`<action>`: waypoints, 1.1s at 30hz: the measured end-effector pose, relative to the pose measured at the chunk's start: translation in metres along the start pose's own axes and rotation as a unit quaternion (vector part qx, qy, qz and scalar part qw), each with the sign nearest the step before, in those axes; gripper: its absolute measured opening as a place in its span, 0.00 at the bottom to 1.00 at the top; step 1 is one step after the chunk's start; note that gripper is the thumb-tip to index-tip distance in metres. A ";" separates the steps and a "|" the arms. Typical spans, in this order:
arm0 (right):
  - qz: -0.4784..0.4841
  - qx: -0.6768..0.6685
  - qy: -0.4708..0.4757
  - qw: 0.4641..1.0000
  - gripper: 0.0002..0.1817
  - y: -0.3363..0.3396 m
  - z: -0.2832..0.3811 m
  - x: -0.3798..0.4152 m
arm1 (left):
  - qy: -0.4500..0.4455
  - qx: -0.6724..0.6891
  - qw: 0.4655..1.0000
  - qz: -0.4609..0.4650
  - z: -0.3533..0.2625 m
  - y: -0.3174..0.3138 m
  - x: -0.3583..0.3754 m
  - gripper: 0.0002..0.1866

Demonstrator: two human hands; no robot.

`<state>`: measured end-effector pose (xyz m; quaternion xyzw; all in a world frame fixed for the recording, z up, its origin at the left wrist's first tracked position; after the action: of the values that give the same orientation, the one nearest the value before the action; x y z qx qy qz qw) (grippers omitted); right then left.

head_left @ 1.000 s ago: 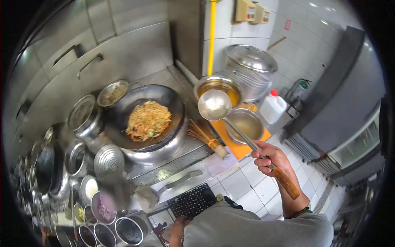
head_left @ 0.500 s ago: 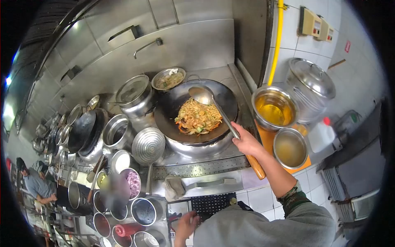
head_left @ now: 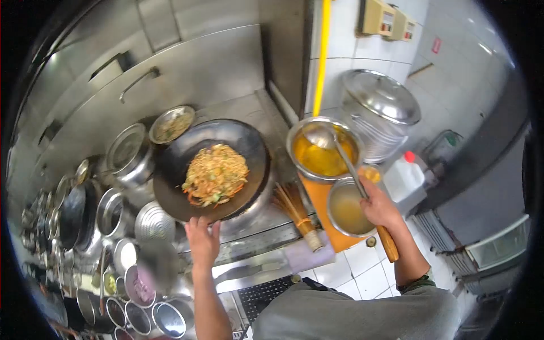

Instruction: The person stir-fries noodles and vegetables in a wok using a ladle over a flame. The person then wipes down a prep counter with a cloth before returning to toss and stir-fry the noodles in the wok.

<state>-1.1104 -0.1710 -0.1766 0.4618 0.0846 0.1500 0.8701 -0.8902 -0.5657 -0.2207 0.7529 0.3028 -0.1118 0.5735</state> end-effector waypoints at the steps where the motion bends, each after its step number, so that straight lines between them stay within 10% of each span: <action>1: 0.038 -0.020 -0.032 0.999 0.35 -0.002 -0.003 0.003 | 0.010 0.004 1.000 0.007 -0.003 0.001 0.000 0.11; 9: 0.157 -0.343 -0.198 0.905 0.36 -0.007 -0.005 0.007 | 0.031 0.002 0.999 0.012 -0.013 -0.013 -0.003 0.12; 16: 0.267 -0.497 -0.132 0.815 0.35 -0.012 0.039 0.011 | 0.053 -0.002 0.999 0.011 -0.022 -0.006 -0.006 0.11; 22: 0.360 -0.557 -0.106 0.741 0.33 -0.105 0.110 -0.014 | 0.065 0.063 0.995 -0.037 -0.058 0.082 0.060 0.30; 26: 0.360 -0.512 -0.062 0.777 0.35 -0.144 0.140 -0.029 | 0.250 -0.034 0.954 -0.162 -0.026 0.171 0.189 0.32; 28: 0.286 -0.322 -0.024 0.902 0.36 -0.141 0.138 -0.026 | 0.406 -0.055 0.877 -0.251 0.008 0.209 0.283 0.36; 33: 0.253 -0.233 -0.022 0.939 0.35 -0.157 0.151 -0.032 | 0.514 -0.272 0.734 -0.350 0.012 0.266 0.384 0.41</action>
<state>-1.0685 -0.3818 -0.2218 0.2557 -0.0917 0.3707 0.8882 -0.4282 -0.4937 -0.2109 0.3485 0.8110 0.1867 0.4313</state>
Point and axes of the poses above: each hand's wrist, its own x-axis away from the middle knuckle, its own y-axis out of the back of the hand, z = x × y, the point moved 7 cm from there along -x, towards the middle knuckle, and after that the axes turned 8 degrees about -y, right-handed, at the moved point
